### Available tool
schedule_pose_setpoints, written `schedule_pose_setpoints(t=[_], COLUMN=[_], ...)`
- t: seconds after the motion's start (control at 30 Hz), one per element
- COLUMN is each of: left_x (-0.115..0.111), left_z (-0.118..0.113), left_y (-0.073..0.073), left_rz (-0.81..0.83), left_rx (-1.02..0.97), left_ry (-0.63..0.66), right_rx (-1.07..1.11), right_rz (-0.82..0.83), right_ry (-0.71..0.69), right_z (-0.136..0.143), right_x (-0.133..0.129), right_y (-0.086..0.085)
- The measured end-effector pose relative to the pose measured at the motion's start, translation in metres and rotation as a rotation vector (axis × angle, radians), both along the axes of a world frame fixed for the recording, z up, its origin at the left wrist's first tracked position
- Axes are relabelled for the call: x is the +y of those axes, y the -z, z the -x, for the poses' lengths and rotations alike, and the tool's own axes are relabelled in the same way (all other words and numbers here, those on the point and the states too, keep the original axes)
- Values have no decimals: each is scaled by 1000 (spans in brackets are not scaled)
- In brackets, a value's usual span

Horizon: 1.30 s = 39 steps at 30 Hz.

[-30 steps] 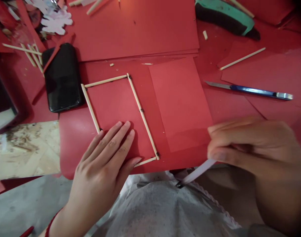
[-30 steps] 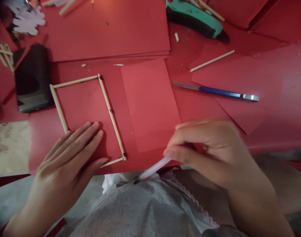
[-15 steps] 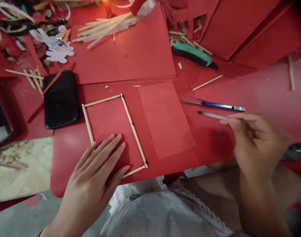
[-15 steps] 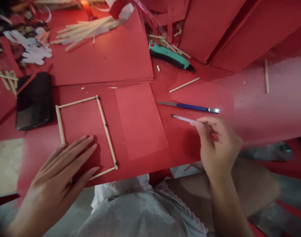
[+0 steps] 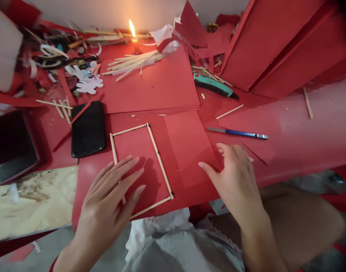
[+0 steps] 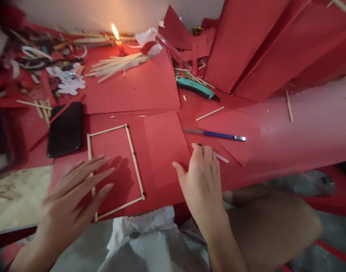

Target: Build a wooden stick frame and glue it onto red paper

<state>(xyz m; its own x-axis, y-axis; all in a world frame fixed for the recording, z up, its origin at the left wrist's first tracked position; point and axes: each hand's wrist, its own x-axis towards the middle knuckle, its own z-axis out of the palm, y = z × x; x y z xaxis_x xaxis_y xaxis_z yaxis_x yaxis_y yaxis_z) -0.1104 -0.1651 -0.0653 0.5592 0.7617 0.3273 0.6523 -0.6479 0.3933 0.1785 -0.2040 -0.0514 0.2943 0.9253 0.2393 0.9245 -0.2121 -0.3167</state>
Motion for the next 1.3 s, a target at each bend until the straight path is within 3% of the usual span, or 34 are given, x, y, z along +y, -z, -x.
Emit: schedule_pose_setpoints(t=[0.13, 0.3, 0.4, 0.5, 0.6, 0.67, 0.8, 0.87, 0.97, 1.1, 1.3], left_x=[13, 38, 78, 134, 180, 195, 204, 207, 210, 213, 218], left_z=[1, 0, -6, -21, -40, -50, -57, -56, -53, -51, -50], left_y=[-7, -31, -41, -45, -52, -60, -67, -64, -56, -50, -46], left_rz=[-26, 1, 74, 150, 319, 423, 505, 524, 565, 560, 458], left_rx=[18, -5, -66, -173, -284, -151, -30, -50, -67, -72, -12], left_ry=[29, 29, 50, 150, 286, 398, 484, 494, 497, 530, 576], right_rx=[171, 349, 469, 274, 70, 21, 124, 253, 407, 290, 155], right_rz=[198, 175, 58, -116, -178, -173, -276, -342, -296, -360, -423], right_ry=[78, -19, -95, -131, -211, -243, -217, -193, -185, -226, -239], right_z=[2, 0, 10, 24, 38, 45, 53, 55, 60, 69, 81], right_x=[10, 8, 1, -1, 1, 3, -4, -12, -22, -27, -26], right_y=[2, -16, -35, -53, -63, -64, -54, -43, -23, -4, 0])
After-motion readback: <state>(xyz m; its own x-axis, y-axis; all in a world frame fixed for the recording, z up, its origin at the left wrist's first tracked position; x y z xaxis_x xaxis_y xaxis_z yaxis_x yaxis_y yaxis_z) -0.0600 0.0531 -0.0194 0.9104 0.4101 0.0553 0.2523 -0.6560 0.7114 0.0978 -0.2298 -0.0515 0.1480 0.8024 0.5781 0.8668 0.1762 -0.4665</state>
